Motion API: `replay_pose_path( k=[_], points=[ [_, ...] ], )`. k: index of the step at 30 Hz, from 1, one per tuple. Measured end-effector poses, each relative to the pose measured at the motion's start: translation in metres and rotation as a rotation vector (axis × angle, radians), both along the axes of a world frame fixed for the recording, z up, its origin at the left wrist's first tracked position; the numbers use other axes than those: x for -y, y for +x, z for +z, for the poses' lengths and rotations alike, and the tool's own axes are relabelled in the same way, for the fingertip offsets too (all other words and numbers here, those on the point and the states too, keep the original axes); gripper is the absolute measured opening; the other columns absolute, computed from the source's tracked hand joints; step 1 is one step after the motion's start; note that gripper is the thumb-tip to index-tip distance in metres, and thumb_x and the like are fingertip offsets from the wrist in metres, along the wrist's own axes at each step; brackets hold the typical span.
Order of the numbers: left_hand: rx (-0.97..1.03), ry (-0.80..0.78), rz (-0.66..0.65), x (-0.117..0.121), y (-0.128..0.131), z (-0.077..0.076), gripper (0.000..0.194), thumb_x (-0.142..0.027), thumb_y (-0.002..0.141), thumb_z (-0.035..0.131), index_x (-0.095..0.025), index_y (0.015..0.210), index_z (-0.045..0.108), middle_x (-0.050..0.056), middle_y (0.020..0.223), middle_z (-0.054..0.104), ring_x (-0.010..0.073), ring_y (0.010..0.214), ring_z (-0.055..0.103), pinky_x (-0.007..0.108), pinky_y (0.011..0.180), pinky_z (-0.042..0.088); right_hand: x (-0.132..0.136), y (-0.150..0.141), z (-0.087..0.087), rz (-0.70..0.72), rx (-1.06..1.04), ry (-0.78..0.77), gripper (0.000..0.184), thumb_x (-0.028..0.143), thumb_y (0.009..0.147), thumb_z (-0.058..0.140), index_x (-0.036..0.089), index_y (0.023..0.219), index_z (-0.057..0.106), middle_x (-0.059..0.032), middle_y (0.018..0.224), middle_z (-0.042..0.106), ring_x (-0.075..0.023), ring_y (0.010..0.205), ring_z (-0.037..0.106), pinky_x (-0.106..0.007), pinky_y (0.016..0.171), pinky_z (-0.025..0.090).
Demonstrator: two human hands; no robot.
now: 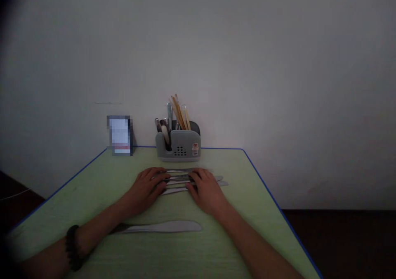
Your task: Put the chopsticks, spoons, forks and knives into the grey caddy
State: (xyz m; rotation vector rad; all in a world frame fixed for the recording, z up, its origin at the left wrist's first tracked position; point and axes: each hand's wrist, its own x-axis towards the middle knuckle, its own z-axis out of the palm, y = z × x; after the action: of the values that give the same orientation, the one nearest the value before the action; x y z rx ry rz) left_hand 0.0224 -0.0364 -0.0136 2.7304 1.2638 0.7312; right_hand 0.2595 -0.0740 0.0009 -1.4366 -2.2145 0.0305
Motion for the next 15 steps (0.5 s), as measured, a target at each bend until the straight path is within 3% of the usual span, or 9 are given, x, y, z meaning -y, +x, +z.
replay_pose_path(
  k=[6,15],
  points=[
    [0.018,0.005,0.064,-0.020,-0.014,-0.006,0.035,-0.028,0.095,0.034,-0.020,0.121,0.056,0.007,0.119,0.059,0.0221,0.109,0.049,0.042,0.095,0.041,0.001,0.001,0.001,-0.025,-0.001,0.010,0.028,0.032,0.089,0.049,0.015,0.108,0.060,-0.0122,0.110,0.060,-0.0239,0.100,0.054,-0.044,0.091,0.045],
    [0.050,-0.201,0.051,-0.024,-0.014,-0.002,0.030,-0.028,0.091,0.042,-0.018,0.109,0.065,0.010,0.100,0.063,0.0229,0.094,0.053,0.040,0.086,0.043,-0.001,0.002,-0.004,-0.051,0.006,-0.005,0.040,0.036,0.091,0.045,0.012,0.123,0.052,-0.0153,0.130,0.052,-0.0263,0.120,0.046,-0.046,0.104,0.036]
  ],
)
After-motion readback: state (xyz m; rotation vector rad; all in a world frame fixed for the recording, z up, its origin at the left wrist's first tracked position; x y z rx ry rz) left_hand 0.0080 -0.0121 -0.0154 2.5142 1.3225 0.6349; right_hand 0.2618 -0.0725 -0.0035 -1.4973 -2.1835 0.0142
